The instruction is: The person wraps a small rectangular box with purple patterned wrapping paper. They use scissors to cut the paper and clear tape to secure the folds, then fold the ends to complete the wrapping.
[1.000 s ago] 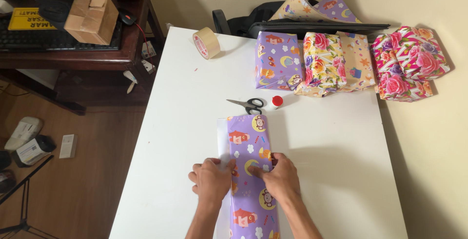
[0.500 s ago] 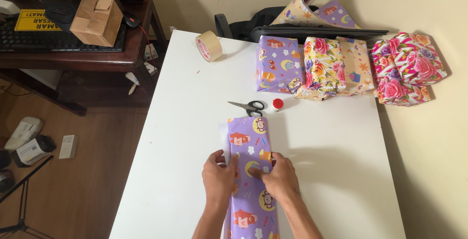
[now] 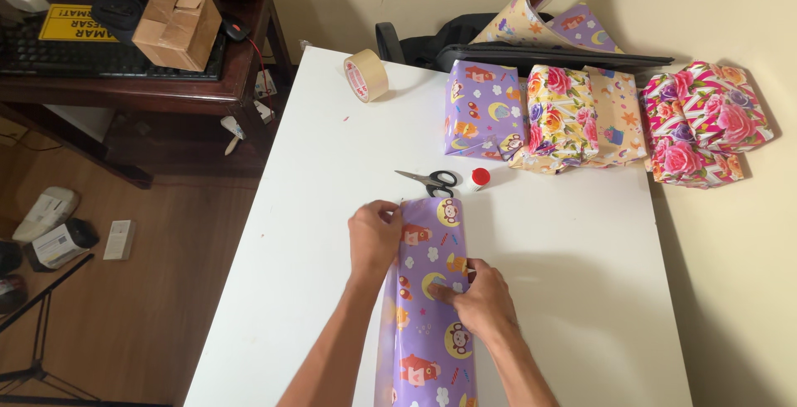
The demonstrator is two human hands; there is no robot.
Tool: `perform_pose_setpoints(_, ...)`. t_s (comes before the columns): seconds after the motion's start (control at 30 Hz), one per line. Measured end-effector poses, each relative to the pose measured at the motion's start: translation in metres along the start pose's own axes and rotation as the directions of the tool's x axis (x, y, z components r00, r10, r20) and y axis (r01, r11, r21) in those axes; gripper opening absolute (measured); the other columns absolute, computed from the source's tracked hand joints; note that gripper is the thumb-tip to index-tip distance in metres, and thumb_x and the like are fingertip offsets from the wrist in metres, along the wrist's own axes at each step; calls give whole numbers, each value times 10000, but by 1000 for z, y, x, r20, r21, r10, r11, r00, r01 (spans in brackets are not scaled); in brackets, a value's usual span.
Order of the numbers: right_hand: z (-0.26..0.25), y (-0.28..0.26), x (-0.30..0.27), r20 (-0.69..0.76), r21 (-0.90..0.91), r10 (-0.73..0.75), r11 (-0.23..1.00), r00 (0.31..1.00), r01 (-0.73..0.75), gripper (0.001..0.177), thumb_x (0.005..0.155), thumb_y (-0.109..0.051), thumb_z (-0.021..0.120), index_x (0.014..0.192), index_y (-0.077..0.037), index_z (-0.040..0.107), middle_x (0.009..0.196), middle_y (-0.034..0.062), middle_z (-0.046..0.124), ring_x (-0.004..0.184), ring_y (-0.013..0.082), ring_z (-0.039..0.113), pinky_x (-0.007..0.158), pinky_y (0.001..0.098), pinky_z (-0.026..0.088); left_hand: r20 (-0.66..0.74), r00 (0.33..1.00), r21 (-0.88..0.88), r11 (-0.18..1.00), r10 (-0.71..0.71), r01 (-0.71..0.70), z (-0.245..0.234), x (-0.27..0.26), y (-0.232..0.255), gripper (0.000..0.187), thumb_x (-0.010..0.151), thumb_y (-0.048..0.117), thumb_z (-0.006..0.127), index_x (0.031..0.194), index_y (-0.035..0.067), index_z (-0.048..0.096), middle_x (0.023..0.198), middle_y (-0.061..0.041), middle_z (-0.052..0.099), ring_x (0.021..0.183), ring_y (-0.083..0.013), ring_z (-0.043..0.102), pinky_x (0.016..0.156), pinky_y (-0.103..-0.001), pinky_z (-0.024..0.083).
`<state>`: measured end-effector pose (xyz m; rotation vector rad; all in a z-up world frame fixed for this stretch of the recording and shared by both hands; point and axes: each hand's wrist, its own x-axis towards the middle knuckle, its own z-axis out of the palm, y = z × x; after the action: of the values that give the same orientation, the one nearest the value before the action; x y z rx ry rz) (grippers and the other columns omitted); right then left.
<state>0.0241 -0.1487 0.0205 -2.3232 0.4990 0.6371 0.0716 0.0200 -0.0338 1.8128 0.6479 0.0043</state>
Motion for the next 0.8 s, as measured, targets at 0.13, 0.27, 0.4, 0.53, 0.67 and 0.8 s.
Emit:
perform_pose_setpoints(0.13, -1, -1, 2, -9, 18, 10, 1000, 1000, -10, 720, 659, -311, 942, 1274, -77, 650, 1179, 76, 757, 1021, 220, 760, 919, 380, 588, -7, 1000, 118, 993, -4, 4, -7, -21, 0, 297, 933, 239, 730, 985, -52, 753, 848, -219, 759, 768, -278, 725, 728, -371, 568)
perform_pose_setpoints(0.27, 0, 0, -2, -35, 13, -52, 999, 998, 52, 630, 672, -309, 910, 1224, -84, 706, 1145, 96, 783, 987, 230, 777, 905, 381, 597, 184, 971, 232, 966, -155, 110, -13, -67, -5, 286, 871, 206, 740, 891, -79, 760, 781, -225, 753, 718, -326, 759, 688, -396, 589)
perform_pose_setpoints(0.4, 3, -6, -9, -68, 16, -7, 1000, 998, 8, 616, 686, -314, 906, 1229, -102, 707, 1181, 96, 753, 1002, 247, 760, 899, 406, 588, 10, 968, 173, 954, -252, 246, -13, -89, 2, 164, 824, 112, 751, 915, -25, 739, 778, -193, 760, 728, -315, 774, 691, -406, 606)
perform_pose_setpoints(0.53, 6, -5, -14, -107, 0, 29, 1000, 994, -29, 633, 696, -330, 915, 1235, -104, 674, 1191, 98, 724, 1032, 256, 742, 914, 414, 575, -90, 996, 325, 945, -6, 35, -3, -108, 4, 140, 866, 59, 696, 803, -49, 759, 815, -217, 724, 747, -382, 725, 674, -453, 578)
perform_pose_setpoints(0.67, 24, 2, -20, -270, -25, -119, 993, 955, 117, 736, 717, -307, 879, 1336, -100, 538, 1254, 133, 655, 1155, 302, 652, 965, 420, 533, -91, 991, 388, 920, 100, -57, -3, -106, 9, 130, 833, 46, 716, 774, -62, 760, 849, -219, 709, 745, -393, 722, 639, -464, 575)
perform_pose_setpoints(0.8, 51, 9, -33, -235, -177, -317, 943, 919, 281, 492, 762, -300, 859, 1199, -170, 674, 1510, 243, 385, 1323, 422, 486, 1083, 460, 456, -27, 981, 178, 965, -192, 194, -21, -96, 25, 145, 792, 130, 799, 834, -7, 779, 776, -202, 746, 724, -347, 761, 667, -405, 610)
